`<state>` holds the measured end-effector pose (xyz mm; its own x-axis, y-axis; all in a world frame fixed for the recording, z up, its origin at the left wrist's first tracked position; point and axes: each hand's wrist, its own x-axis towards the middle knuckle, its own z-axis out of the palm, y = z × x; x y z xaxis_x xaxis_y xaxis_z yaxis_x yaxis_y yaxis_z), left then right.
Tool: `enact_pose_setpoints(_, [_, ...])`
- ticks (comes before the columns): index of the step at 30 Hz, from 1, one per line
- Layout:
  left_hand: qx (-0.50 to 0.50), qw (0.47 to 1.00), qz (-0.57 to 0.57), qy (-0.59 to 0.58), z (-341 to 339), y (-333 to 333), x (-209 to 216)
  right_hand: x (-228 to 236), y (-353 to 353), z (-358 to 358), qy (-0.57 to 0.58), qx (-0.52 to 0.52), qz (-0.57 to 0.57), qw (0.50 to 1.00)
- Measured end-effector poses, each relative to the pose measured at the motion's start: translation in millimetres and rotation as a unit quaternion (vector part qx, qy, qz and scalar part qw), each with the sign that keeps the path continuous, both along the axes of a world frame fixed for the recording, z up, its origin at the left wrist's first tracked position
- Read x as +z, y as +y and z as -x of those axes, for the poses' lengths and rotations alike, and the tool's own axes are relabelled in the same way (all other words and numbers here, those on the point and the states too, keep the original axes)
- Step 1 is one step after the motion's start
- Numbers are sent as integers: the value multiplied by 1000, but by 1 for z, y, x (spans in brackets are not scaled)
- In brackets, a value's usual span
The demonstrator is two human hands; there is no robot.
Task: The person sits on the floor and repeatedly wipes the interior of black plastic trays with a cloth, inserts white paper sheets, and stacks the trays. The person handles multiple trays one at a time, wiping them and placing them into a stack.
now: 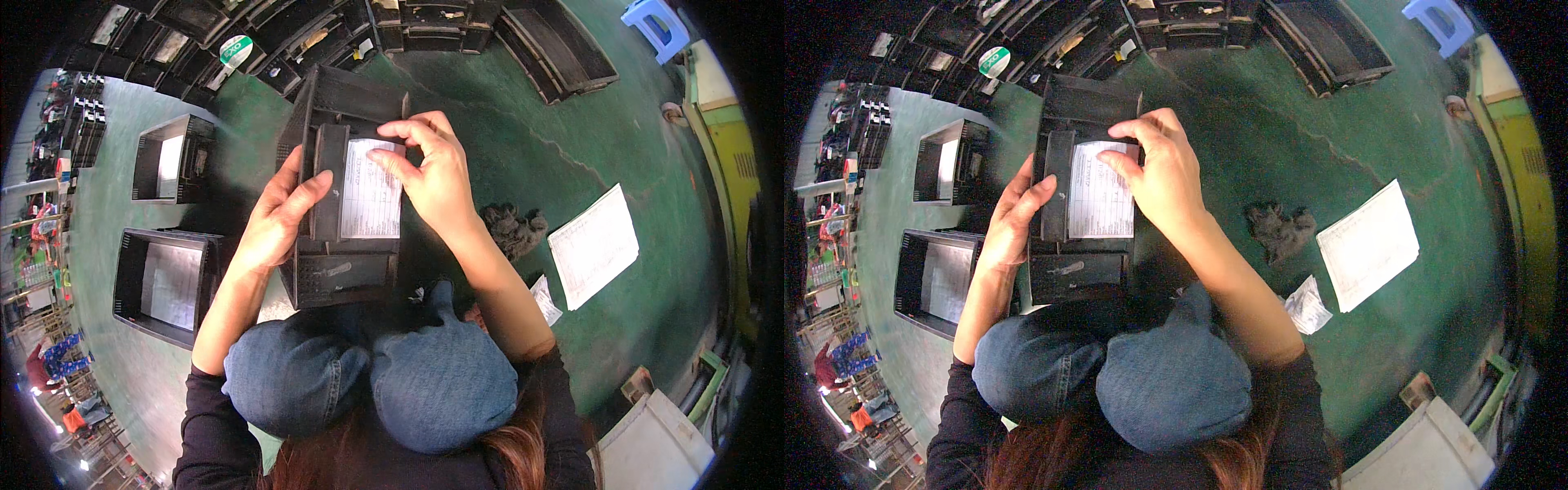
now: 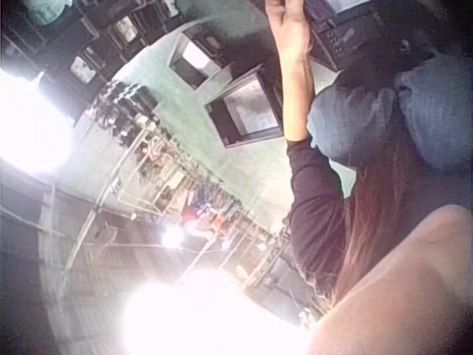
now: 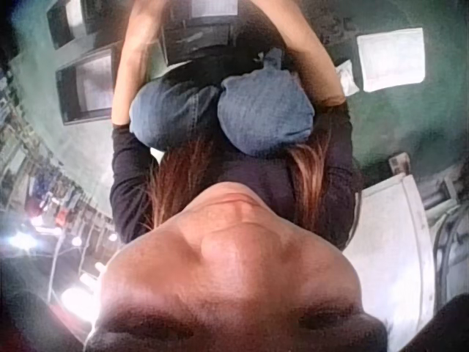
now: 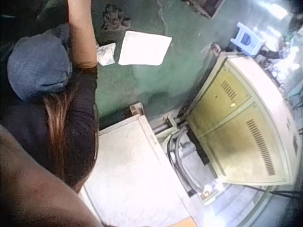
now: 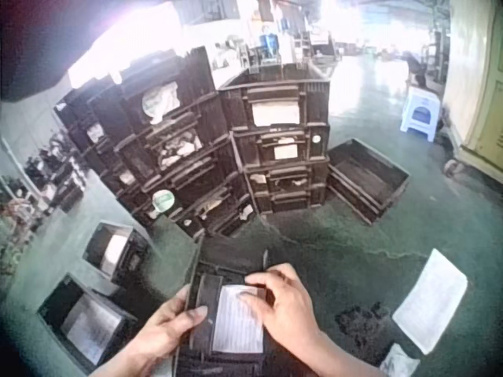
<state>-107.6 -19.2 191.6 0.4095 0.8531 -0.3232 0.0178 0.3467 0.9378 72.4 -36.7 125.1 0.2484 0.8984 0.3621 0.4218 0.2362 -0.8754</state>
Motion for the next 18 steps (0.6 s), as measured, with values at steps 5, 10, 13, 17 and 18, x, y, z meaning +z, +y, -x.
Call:
enact_pose_setpoints(5, [-28, 999, -23, 8, -2, 2, -5, -3, -5, -9, -98, 5, -83, 992])
enact_pose_setpoints(10, [11, 999, -29, 28, -4, 2, -9, -13, -33, -19, -52, 64, -71, 994])
enact_pose_setpoints(13, [-4, 999, -22, 25, -8, 5, -11, -22, -53, -28, 8, 66, -93, 993])
enact_pose_setpoints(17, [-49, 997, -40, 39, -23, 6, -20, -26, -92, -58, 86, -60, -90, 990])
enact_pose_setpoints(18, [-62, 996, -43, 40, -27, 6, -24, -28, -100, -79, 99, -120, -125, 980])
